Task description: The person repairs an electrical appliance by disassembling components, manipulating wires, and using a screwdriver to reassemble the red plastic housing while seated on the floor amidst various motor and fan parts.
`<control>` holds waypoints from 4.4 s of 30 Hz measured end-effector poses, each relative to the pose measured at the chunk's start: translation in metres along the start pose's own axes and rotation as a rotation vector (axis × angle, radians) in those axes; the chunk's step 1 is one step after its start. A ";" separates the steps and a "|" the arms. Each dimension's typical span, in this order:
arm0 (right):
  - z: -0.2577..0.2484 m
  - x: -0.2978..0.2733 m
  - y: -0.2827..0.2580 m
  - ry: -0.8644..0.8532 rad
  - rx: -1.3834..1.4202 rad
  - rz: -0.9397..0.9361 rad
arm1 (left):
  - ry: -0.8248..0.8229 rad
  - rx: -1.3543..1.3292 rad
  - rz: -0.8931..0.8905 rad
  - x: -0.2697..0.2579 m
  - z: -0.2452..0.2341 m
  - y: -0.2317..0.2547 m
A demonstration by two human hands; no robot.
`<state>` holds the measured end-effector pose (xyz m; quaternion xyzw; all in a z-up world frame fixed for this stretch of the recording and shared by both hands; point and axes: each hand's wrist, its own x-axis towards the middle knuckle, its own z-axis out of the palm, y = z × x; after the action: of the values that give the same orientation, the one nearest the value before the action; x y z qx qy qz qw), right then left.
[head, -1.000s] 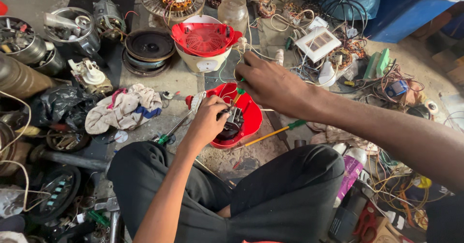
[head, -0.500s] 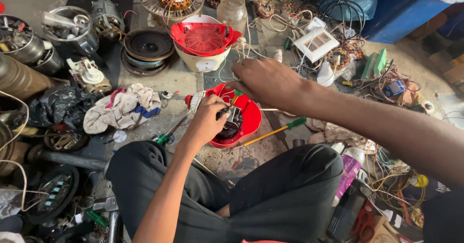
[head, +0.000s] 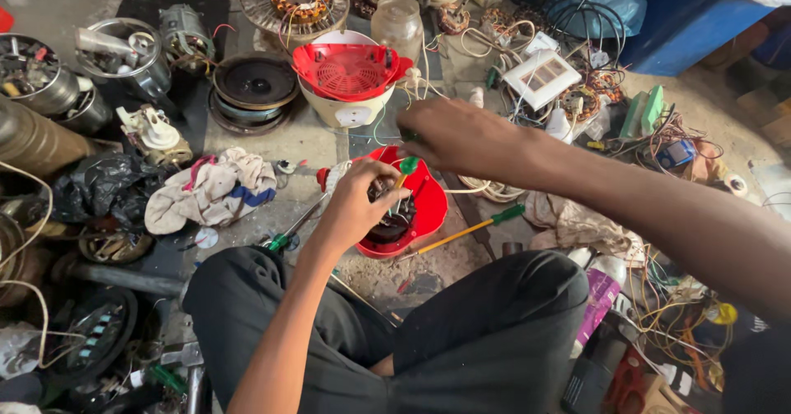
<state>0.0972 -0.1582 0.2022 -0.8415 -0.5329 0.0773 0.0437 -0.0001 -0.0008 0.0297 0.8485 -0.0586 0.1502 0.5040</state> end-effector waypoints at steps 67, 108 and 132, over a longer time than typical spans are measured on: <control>0.294 -0.192 0.198 0.248 0.393 0.965 | -0.142 0.084 0.018 0.010 0.011 -0.033; 0.314 -0.198 0.215 0.199 0.441 0.918 | 0.035 0.125 -0.015 -0.003 0.026 -0.024; 0.305 -0.196 0.208 0.151 0.547 0.903 | 0.046 0.145 -0.027 -0.005 0.025 -0.020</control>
<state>0.1463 -0.4266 -0.1136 -0.9482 -0.0732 0.1636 0.2623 0.0049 -0.0130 0.0004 0.8797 -0.0247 0.1670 0.4446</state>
